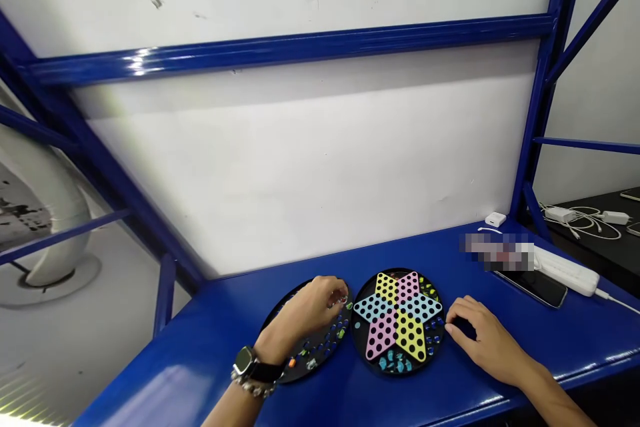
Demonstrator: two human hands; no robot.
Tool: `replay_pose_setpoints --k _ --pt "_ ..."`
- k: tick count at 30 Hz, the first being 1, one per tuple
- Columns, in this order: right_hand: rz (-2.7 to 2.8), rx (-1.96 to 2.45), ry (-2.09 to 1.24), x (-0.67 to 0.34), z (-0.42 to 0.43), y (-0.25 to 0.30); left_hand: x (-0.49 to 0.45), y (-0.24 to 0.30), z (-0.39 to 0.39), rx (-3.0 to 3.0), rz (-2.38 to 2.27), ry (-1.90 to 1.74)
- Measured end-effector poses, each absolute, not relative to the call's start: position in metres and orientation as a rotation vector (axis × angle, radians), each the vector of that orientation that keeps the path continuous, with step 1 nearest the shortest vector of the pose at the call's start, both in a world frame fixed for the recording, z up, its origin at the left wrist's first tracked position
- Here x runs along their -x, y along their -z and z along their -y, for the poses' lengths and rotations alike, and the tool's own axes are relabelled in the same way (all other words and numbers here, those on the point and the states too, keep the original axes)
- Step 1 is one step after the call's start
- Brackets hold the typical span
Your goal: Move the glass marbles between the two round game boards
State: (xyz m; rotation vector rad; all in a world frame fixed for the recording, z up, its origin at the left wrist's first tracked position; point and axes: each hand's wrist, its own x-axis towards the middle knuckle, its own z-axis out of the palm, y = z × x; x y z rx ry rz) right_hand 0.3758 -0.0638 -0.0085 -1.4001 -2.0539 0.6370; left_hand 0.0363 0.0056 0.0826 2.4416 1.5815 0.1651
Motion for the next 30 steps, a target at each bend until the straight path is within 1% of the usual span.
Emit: replay_pose_setpoints --k 4,8,11,14,17,19,22,25,30 --pt "2.054 1.412 -0.658 -0.377 0.064 0.008 -0.078 -0.080 -0.041 -2.480 -1.400 -0.330" --pt "2.079 1.421 -0.638 -0.380 0.063 0.010 -0.130 -0.055 -0.070 -2.511 -1.353 -0.303" --pt "2.092 1.407 -0.588 -0.383 0.062 0.015 -0.146 -0.043 -0.077 -2.521 -1.322 -0.285" --pt "2.098 1.380 -0.562 -0.384 0.060 0.020 -0.128 -0.044 -0.076 -2.526 -1.342 -0.340" --pt "2.097 1.374 -0.567 -0.383 0.060 0.020 -0.080 -0.053 -0.076 -2.390 -1.543 -0.385" --pt "2.086 1.384 -0.593 -0.382 0.061 0.019 -0.042 -0.058 -0.078 -2.341 -1.654 -0.367" --pt "2.067 1.390 -0.631 -0.380 0.062 0.017 -0.001 -0.057 -0.075 -2.265 -1.743 -0.238" --pt "2.061 1.377 -0.645 -0.380 0.063 0.016 0.008 -0.048 -0.067 -2.258 -1.745 -0.131" --pt "2.055 1.404 -0.696 -0.380 0.064 0.014 -0.016 -0.037 -0.062 -2.374 -1.774 -0.065"
